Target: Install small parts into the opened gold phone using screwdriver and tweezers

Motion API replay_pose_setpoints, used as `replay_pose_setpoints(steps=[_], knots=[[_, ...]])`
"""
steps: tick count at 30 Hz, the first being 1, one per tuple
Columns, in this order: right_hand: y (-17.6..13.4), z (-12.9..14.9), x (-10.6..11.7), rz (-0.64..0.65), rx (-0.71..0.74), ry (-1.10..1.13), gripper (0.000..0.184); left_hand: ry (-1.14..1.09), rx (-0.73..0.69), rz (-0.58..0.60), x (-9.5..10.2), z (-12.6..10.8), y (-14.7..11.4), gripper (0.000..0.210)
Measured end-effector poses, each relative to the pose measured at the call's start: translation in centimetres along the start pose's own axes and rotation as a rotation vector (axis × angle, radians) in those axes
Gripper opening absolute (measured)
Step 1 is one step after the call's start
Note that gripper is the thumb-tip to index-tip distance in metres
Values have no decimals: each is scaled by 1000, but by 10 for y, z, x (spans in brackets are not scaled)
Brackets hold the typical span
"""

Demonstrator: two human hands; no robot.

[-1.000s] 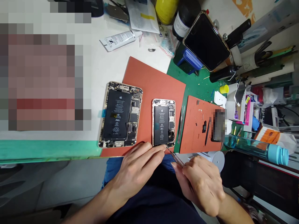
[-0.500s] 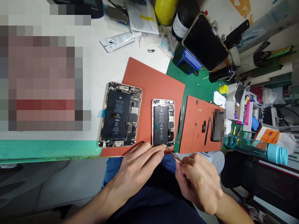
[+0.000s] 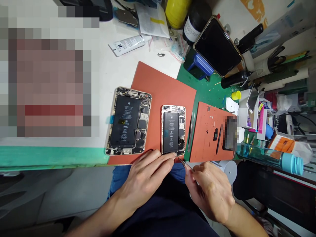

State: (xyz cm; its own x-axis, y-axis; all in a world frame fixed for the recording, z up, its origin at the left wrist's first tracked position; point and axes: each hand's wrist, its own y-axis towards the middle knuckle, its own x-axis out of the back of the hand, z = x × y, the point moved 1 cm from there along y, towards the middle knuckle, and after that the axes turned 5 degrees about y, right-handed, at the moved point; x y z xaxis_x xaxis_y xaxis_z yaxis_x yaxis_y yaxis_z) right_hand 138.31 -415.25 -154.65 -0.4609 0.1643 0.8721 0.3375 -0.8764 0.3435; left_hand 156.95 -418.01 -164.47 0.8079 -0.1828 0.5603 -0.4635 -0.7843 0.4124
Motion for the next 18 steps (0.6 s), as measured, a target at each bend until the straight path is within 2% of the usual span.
replay_pose_setpoints(steps=[7,11,12,14,16,18], knots=[[1,0,-1,37,-40,3,21,-12,-1,-26,-2,0,0,36],[-6,-2,3,-20,-104,49,17,-2,14,-25,-3,-1,2,41],[-10,-5,6,-83,-161,68,19,0,17,-24,-3,-1,3,42],[-18,-15,14,-291,-327,134,25,4,13,-38,-2,-1,5,42],[-26,-30,22,-523,-511,254,27,-2,0,-52,-1,-2,7,39],[-31,-49,27,-682,-654,392,26,-5,-22,-59,-1,-1,7,36]])
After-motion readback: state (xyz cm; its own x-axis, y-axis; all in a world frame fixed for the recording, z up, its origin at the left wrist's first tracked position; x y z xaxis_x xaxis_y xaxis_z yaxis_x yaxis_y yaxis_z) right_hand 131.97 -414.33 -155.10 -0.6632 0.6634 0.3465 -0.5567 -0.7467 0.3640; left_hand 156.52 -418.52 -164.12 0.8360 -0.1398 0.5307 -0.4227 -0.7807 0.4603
